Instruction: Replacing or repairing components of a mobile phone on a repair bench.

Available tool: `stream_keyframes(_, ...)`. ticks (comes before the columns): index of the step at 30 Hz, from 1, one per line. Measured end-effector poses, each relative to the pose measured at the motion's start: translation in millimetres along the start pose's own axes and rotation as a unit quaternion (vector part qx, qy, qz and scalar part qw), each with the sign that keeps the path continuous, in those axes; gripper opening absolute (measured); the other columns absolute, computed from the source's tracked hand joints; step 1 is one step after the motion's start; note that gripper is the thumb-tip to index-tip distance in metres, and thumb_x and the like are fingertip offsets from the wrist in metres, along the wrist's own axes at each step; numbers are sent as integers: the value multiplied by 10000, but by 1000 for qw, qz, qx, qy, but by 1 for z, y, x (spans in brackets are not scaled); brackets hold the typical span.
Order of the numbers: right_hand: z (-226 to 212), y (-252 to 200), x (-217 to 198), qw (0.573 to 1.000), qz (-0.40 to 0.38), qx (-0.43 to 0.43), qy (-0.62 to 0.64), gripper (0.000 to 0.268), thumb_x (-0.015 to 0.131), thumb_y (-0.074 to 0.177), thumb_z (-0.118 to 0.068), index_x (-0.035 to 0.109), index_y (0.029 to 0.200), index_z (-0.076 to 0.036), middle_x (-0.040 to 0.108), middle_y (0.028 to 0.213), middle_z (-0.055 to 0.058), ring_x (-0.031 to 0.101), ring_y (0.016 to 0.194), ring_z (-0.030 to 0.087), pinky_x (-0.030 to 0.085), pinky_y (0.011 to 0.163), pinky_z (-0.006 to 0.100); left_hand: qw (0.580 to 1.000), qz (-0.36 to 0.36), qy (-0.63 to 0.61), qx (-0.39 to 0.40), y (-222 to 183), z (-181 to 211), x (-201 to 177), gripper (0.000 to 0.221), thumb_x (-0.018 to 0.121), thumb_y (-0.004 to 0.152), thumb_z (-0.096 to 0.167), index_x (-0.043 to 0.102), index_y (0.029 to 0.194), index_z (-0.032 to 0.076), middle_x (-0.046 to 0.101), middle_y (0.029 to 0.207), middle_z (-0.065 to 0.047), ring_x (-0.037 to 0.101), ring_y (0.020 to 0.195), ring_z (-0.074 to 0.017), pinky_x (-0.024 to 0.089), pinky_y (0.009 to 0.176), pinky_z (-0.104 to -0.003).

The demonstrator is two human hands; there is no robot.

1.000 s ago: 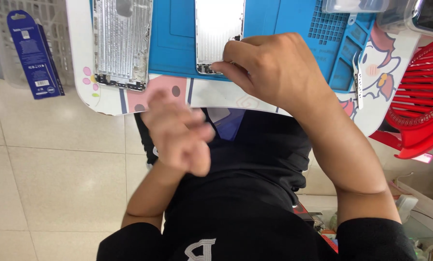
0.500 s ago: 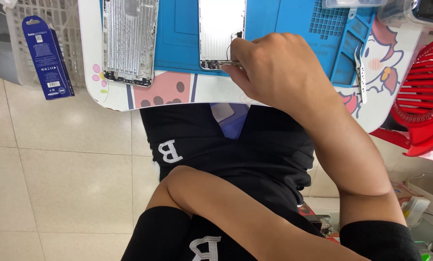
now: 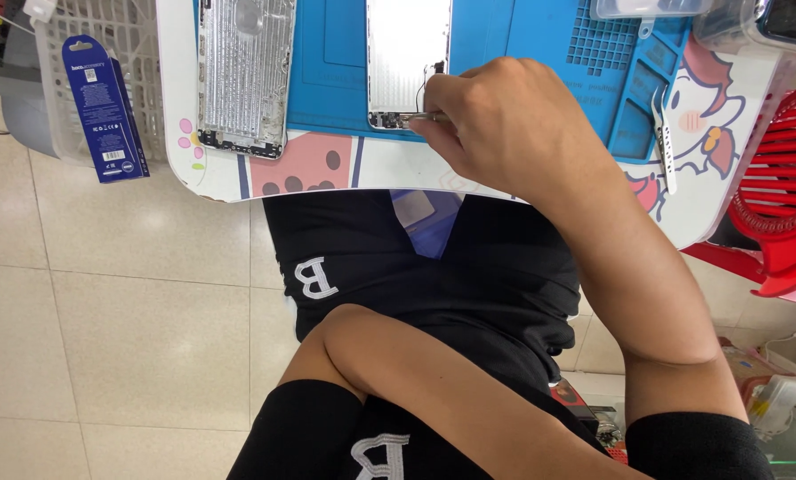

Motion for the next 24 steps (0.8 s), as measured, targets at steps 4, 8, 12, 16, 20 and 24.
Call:
stream_keyframes(4, -10, 4, -18, 997, 46, -26, 61, 175, 766, 883, -128, 703, 965, 13, 704, 748, 137, 664, 617, 348, 509, 546, 440, 999, -12, -45, -18, 4, 3, 8, 353, 448, 1165, 236, 514, 1460, 55, 540, 1408, 3, 554, 1261, -138, 449, 1115, -297)
stream_keyframes(8, 3, -3, 1, 996, 46, -51, 50, 151, 773, 952, -166, 698, 897, -48, 695, 725, 91, 675, 664, 319, 526, 609, 427, 995, -20, -92, -35, 7, 0, 11, 357, 443, 1180, 226, 485, 1485, 45, 525, 1420, 1, 544, 1276, -133, 444, 1122, -285)
stream_keyframes(12, 4, 0, -1, 999, 18, -17, 33, 145, 772, 937, -180, 719, 897, -51, 677, 671, 107, 661, 606, 324, 522, 572, 429, 989, -29, -139, -48, 10, -3, 11, 362, 438, 1196, 216, 456, 1510, 35, 510, 1433, -2, 534, 1291, -129, 440, 1129, -273)
stream_keyframes(16, 3, 3, 1, 1000, -1, 16, -17, 261, 787, 967, -278, 718, 839, -61, 657, 627, 121, 654, 605, 347, 521, 577, 446, 980, -33, -186, -62, 12, 12, -1, 369, 433, 1212, 205, 426, 1535, 27, 495, 1446, -5, 525, 1306, -125, 436, 1136, -262)
stream_keyframes(20, -1, 3, -5, 996, 44, -51, 64, 96, 740, 889, -118, 722, 946, -44, 707, 774, 104, 677, 672, 335, 514, 583, 433, 995, -2, 99, -27, 16, 91, -91, 338, 495, 1106, 200, 533, 1405, 47, 593, 1365, -4, 592, 1179, -139, 479, 1027, -270)
stream_keyframes(24, -4, 9, 1, 999, 15, -16, 48, 105, 753, 883, -117, 710, 839, -32, 661, 643, 134, 651, 594, 359, 511, 552, 450, 989, 109, 89, -54, 5, 111, -130, 236, 638, 1060, 67, 647, 1252, 203, 682, 1114, 115, 649, 907, -93, 470, 785, -249)
Point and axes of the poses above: each hand's wrist, its own y-axis towards the middle knuckle, its own x-axis out of the palm, z = x × y, the point moved 2 cm from there along y, towards the middle knuckle
